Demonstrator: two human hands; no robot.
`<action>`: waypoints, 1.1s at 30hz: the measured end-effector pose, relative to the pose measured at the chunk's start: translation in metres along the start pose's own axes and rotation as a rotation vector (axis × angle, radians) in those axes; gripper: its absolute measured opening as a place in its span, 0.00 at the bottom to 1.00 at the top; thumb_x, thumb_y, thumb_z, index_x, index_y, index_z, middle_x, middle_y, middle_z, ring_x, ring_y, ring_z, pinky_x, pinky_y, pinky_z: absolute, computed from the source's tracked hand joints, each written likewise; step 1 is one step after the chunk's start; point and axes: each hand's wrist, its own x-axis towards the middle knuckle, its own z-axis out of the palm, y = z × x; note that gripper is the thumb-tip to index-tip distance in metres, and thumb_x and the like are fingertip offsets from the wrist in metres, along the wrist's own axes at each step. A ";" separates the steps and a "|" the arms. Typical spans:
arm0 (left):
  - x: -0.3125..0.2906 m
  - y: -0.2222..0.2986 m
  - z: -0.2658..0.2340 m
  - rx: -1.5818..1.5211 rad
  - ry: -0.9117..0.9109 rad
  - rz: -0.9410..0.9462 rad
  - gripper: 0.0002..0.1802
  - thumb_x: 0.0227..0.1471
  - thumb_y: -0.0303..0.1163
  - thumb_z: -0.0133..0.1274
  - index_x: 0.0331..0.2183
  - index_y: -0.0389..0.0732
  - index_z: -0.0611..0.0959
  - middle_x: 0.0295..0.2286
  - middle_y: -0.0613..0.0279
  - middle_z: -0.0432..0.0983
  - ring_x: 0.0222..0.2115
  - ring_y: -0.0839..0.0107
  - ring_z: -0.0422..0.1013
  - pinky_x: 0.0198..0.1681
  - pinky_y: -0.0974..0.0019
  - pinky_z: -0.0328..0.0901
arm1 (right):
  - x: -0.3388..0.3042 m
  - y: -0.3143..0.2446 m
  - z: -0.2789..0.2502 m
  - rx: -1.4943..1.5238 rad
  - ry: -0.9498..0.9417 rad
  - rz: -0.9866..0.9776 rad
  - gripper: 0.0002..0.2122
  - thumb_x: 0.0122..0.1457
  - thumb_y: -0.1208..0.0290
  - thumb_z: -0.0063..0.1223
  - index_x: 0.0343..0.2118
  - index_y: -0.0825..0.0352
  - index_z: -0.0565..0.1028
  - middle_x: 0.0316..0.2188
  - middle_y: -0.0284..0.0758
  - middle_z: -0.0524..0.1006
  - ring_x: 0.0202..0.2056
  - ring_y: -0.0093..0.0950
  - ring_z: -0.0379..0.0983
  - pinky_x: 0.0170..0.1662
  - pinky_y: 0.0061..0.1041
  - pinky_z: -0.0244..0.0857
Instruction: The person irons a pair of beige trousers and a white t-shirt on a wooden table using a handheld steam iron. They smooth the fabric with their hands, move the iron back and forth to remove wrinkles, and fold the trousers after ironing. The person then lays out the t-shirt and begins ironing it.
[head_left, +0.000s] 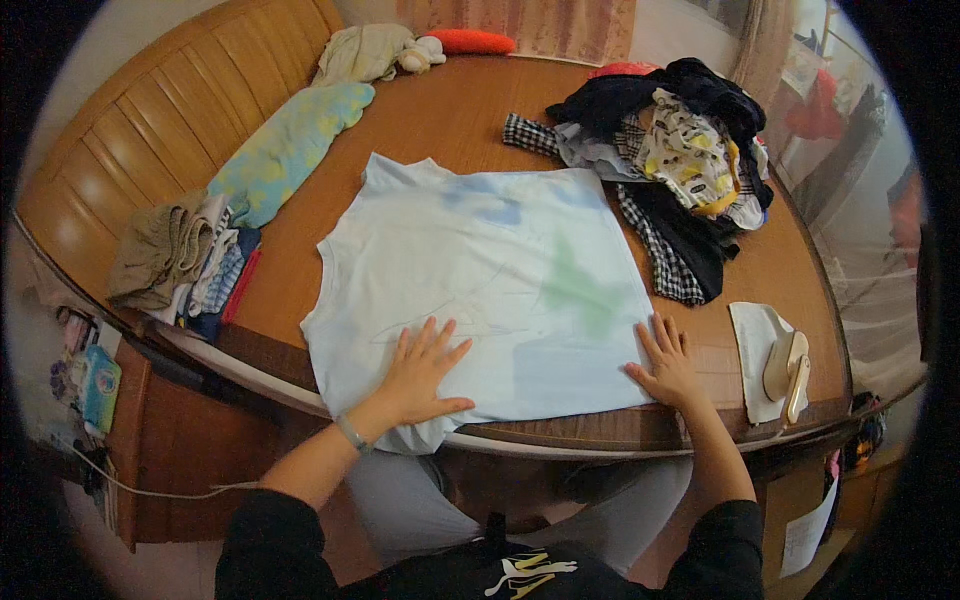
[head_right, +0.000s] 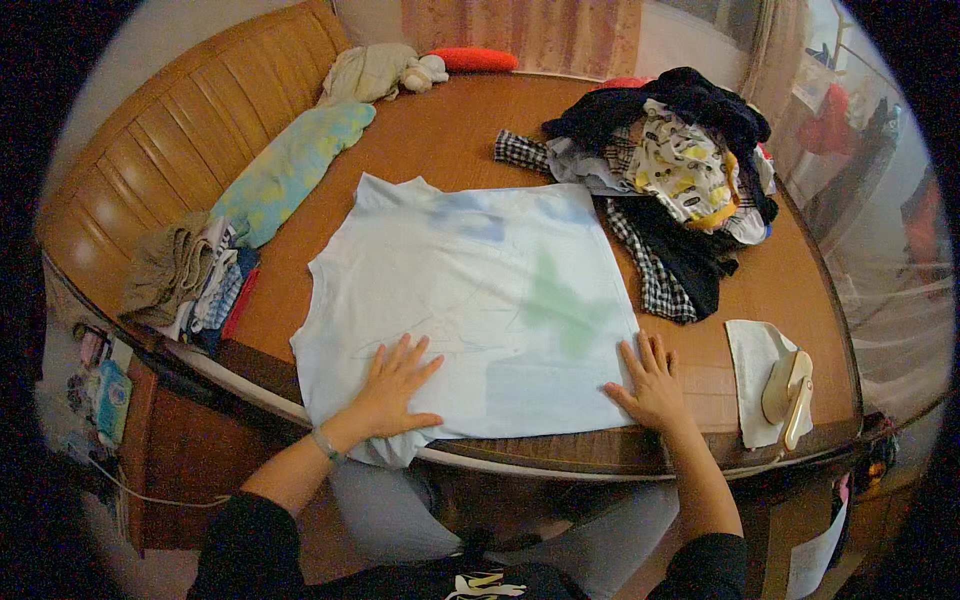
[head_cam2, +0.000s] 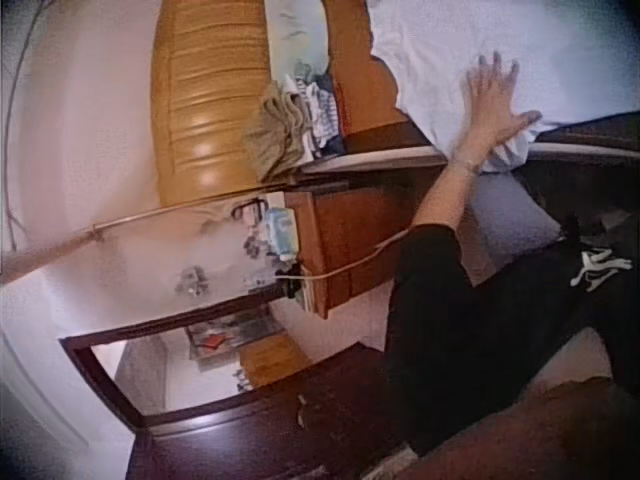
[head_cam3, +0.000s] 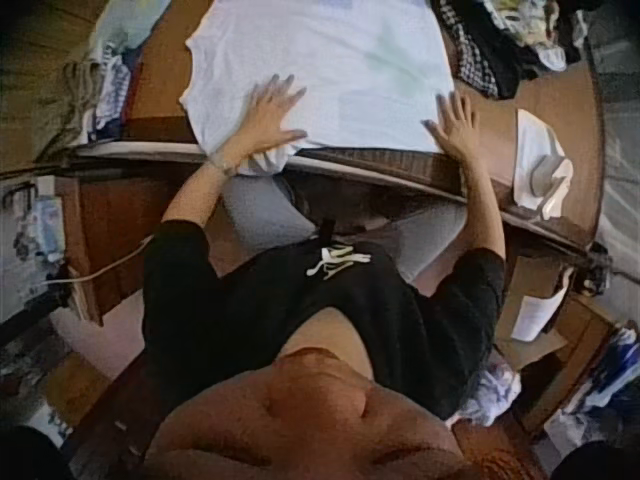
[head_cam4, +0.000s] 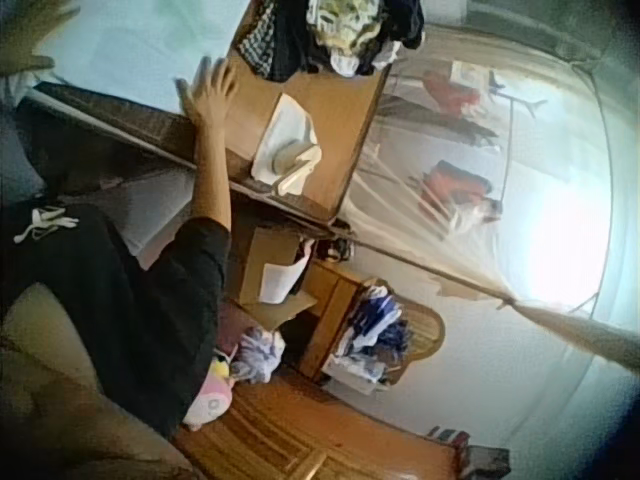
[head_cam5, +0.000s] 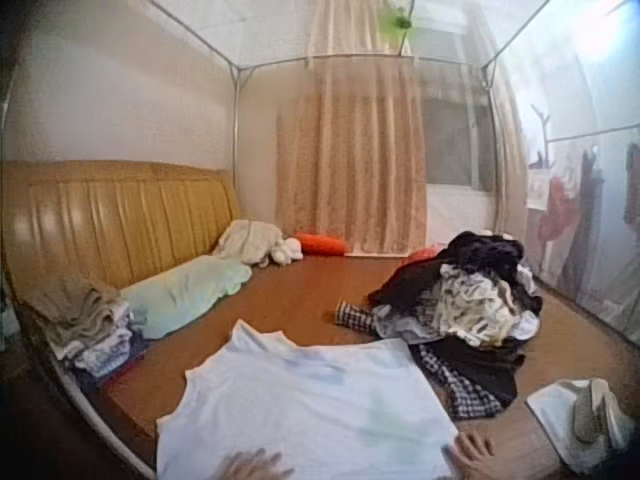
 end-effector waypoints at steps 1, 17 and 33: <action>-0.001 0.004 0.000 -0.023 -0.010 0.007 0.45 0.39 0.64 0.44 0.54 0.47 0.56 0.56 0.52 0.40 0.57 0.50 0.34 0.55 0.44 0.32 | -0.005 0.004 -0.004 -0.042 0.000 0.022 0.31 0.51 0.50 0.42 0.55 0.62 0.55 0.57 0.45 0.46 0.58 0.44 0.38 0.57 0.44 0.33; -0.022 0.006 0.005 -0.090 0.103 -0.121 0.38 0.45 0.60 0.39 0.53 0.47 0.60 0.55 0.52 0.44 0.56 0.51 0.37 0.54 0.43 0.33 | -0.139 0.245 -0.041 0.918 0.373 0.801 0.29 0.46 0.69 0.50 0.52 0.65 0.54 0.32 0.42 0.69 0.23 0.30 0.69 0.22 0.26 0.65; -0.063 -0.087 0.003 0.007 0.272 -0.571 0.27 0.52 0.44 0.34 0.53 0.47 0.58 0.55 0.61 0.46 0.57 0.57 0.39 0.56 0.45 0.28 | -0.052 -0.026 -0.110 1.178 0.305 0.379 0.26 0.42 0.77 0.48 0.49 0.68 0.60 0.22 0.35 0.69 0.14 0.20 0.65 0.13 0.18 0.61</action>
